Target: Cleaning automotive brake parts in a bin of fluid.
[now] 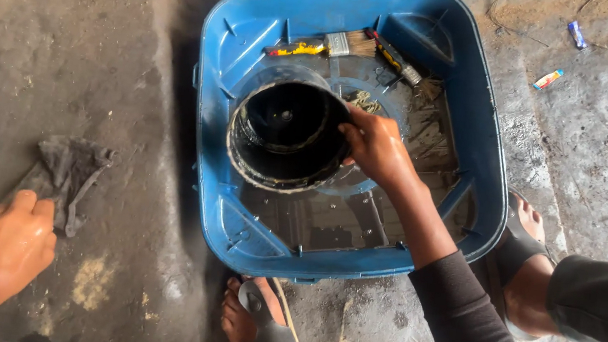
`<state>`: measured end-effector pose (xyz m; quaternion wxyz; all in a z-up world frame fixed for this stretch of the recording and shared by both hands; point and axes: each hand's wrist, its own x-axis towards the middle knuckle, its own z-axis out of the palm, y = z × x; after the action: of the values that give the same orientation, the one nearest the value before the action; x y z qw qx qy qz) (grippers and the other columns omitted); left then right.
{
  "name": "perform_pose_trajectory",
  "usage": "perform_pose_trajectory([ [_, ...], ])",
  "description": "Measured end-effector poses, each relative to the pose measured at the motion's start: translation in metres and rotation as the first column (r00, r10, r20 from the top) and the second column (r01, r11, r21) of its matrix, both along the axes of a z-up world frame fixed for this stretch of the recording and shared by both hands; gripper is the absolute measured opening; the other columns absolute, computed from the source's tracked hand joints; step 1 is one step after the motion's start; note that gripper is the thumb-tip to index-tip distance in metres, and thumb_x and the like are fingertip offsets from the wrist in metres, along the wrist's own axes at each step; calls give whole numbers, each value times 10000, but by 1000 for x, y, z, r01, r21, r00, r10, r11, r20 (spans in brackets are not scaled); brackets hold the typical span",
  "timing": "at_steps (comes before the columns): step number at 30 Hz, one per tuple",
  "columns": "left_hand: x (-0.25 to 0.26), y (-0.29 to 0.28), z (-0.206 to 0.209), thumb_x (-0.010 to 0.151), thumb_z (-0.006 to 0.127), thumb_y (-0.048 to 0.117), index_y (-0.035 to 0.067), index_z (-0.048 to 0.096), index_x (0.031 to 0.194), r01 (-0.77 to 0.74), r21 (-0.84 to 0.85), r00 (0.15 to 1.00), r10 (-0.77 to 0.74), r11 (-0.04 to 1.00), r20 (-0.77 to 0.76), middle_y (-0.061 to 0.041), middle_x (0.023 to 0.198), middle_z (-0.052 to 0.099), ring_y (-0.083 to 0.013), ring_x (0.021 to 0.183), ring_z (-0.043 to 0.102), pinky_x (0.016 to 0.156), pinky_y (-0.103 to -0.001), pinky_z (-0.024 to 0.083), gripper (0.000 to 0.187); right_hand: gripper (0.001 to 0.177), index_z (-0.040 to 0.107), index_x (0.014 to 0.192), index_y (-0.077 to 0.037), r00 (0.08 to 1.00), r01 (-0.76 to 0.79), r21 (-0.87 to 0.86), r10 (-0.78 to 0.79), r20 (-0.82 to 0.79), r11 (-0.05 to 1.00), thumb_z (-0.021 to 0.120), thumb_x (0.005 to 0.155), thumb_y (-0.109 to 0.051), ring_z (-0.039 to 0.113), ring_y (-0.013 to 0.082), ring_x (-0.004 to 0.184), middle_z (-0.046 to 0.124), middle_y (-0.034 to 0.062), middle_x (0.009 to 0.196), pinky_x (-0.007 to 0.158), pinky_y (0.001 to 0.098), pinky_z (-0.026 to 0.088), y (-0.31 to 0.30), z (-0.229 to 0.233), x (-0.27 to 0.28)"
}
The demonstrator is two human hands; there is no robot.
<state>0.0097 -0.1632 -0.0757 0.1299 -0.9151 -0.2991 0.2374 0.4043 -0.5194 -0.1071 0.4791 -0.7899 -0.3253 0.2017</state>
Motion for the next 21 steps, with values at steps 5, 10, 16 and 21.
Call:
perform_pose_trajectory([
  [5, -7, -5, 15, 869, 641, 304, 145, 591, 1241, -92, -42, 996, 92, 995, 10, -103, 1251, 608, -361, 951, 725, 805, -493, 582, 408, 344, 641, 1326, -29, 1000, 7, 7, -7, -26, 1000, 568, 991, -53, 746, 181, 623, 749, 163, 810, 589, 316, 603, 0, 2, -8],
  [10, -37, 62, -39, 914, 660, 320, 85, 603, 1386, -184, 14, 931, 170, 983, 322, -253, 1313, 598, -461, 1134, 633, 975, -536, 524, 530, 361, 635, 1328, -24, 999, 38, 20, -37, -10, 999, 596, 970, -43, 728, 171, 588, 742, 157, 802, 565, 300, 576, 0, -5, -7],
  [16, -17, 119, -86, 862, 817, 406, -124, 541, 1378, -461, -254, 812, 520, 850, 266, -356, 1327, 594, -492, 1198, 585, 934, -544, 493, 789, 309, 652, 1272, -10, 989, 106, 45, -101, -103, 993, 586, 974, -58, 712, 159, 583, 726, 125, 798, 551, 305, 600, -5, -8, -12],
  [21, -25, 164, -92, 855, 814, 275, -108, 566, 1407, -554, -592, 604, 772, 586, 199, -302, 1300, 707, -393, 1181, 677, 942, -475, 519, 716, 271, 651, 1243, 8, 987, 105, -15, -106, -121, 994, 595, 990, -73, 725, 165, 568, 719, 138, 747, 568, 314, 574, -11, -20, -1],
])
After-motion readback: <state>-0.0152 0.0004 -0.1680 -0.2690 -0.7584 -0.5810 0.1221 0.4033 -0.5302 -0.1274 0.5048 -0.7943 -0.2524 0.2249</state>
